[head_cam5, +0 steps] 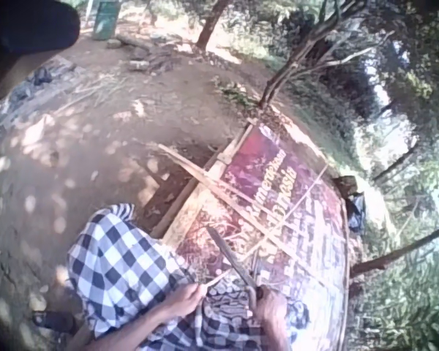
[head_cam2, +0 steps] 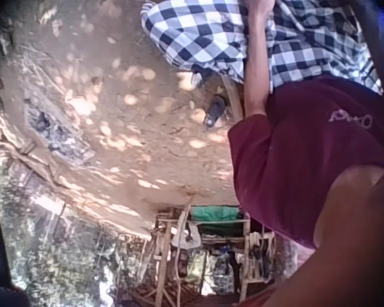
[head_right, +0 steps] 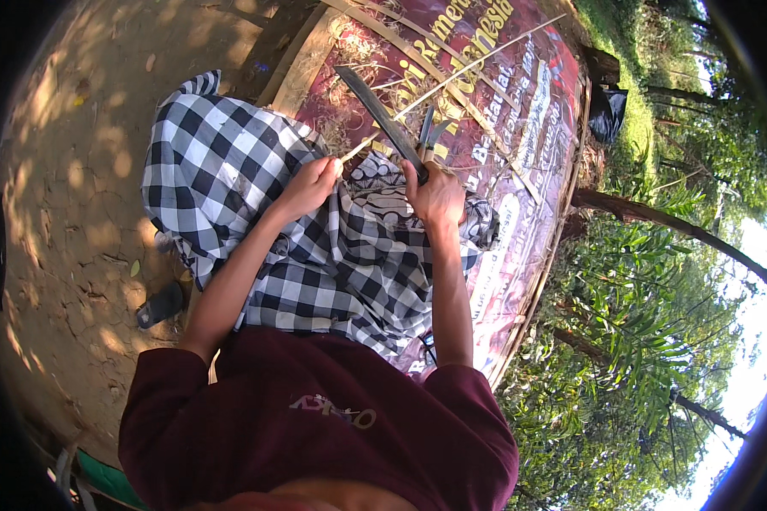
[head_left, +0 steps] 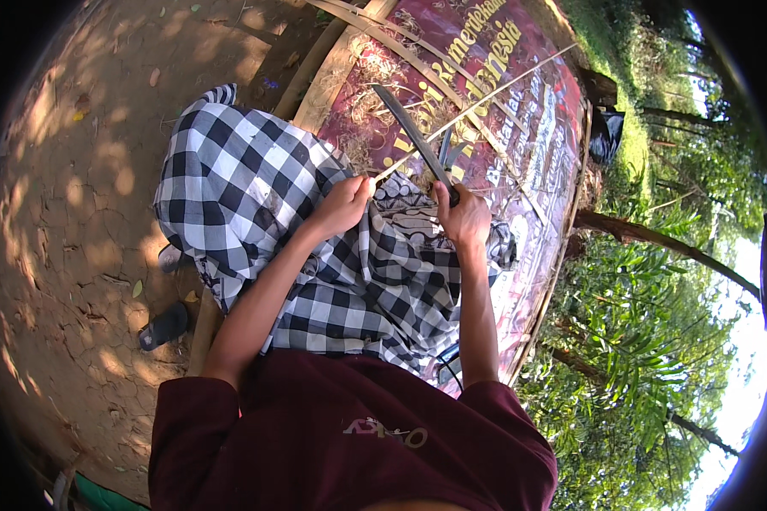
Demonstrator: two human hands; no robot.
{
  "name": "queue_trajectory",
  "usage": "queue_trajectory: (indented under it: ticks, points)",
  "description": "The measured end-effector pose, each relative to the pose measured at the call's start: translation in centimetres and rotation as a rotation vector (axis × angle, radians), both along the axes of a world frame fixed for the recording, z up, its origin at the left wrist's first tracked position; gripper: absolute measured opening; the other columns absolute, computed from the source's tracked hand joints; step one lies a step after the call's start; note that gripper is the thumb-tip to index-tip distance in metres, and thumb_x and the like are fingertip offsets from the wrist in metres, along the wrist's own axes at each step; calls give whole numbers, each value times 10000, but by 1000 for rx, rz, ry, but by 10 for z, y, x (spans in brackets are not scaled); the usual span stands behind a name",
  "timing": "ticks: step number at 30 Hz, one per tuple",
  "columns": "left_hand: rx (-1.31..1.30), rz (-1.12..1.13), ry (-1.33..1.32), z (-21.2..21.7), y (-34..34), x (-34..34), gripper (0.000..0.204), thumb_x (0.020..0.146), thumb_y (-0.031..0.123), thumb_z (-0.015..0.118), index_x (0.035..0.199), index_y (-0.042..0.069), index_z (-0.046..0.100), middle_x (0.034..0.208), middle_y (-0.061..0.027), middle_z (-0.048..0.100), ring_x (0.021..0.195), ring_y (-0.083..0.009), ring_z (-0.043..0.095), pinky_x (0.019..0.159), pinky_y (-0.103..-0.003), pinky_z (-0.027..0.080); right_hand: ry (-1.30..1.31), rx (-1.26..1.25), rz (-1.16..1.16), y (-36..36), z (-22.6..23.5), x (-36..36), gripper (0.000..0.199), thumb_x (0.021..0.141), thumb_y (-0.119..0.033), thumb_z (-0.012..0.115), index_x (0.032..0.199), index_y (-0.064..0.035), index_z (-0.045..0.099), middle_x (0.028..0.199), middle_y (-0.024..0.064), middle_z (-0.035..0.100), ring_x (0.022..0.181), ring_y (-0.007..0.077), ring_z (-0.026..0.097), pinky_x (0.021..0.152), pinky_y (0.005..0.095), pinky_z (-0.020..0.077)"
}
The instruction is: The person uses a large blade to shave a thin strip of bamboo by hand while seated.
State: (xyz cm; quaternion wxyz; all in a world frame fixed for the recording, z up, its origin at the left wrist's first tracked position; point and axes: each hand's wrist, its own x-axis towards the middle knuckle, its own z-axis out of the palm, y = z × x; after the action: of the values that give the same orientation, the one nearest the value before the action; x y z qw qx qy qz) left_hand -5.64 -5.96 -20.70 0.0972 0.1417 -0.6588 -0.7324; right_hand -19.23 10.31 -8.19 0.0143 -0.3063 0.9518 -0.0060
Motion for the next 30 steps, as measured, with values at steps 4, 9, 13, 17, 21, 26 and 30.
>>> queue_trajectory:
  ticks: [4, 9, 13, 17, 21, 26, 30]
  points:
    - [214, 28, -1, 3, -3, 2, 331, 1050, 247, 360, 789, 68, 458, 648, 63, 379, 562, -46, 352, 516, -241, 332, -63, 44, 166, -11, -7, 11, 574, 894, -590, 533, 805, -34, 643, 645, 222, 640, 634, 411, 662, 566, 471, 529]
    - [142, 91, 30, -8, 3, -2, 320, 1033, 235, 380, 751, 94, 437, 643, 54, 362, 560, -38, 328, 501, -245, 308, 0, 106, 321, -19, -16, 36, 621, 843, -673, 534, 795, -65, 653, 615, 174, 640, 573, 358, 664, 504, 467, 518]
    - [369, 33, -109, 5, -5, -3, 270, 979, 135, 396, 781, 20, 539, 662, 4, 508, 604, -75, 471, 536, -284, 390, 13, 158, 259, -24, -18, 31, 616, 830, -700, 527, 826, -98, 660, 602, 165, 637, 574, 374, 662, 488, 498, 505]
    - [559, -20, -120, 9, -7, 0, 315, 1012, 189, 384, 741, 66, 486, 636, 37, 432, 560, -43, 393, 487, -242, 321, -17, 70, 273, -22, -29, 39, 612, 838, -681, 539, 818, -81, 658, 615, 182, 640, 574, 385, 657, 510, 483, 517]
    - [604, -265, -90, -2, -14, 9, 284, 1029, 225, 386, 806, 85, 491, 646, 52, 388, 524, -29, 332, 442, -208, 256, -20, 37, 301, -20, -26, 36, 634, 853, -653, 541, 753, -37, 652, 659, 169, 666, 597, 349, 671, 560, 442, 539]
    - [415, -232, -83, 4, -3, 18, 210, 1005, 165, 420, 1109, 36, 550, 727, 35, 454, 572, -34, 369, 452, -201, 267, -36, 118, 213, -17, -27, 30, 652, 851, -665, 530, 769, -31, 658, 684, 176, 673, 632, 358, 679, 595, 449, 546]
    - [329, -280, -192, 1, 1, 26, 291, 950, 74, 502, 1237, 28, 503, 784, 39, 473, 626, -31, 398, 475, -199, 297, -72, 179, 200, -11, -34, 28, 661, 845, -677, 529, 783, -32, 663, 713, 185, 679, 665, 363, 686, 620, 447, 551]
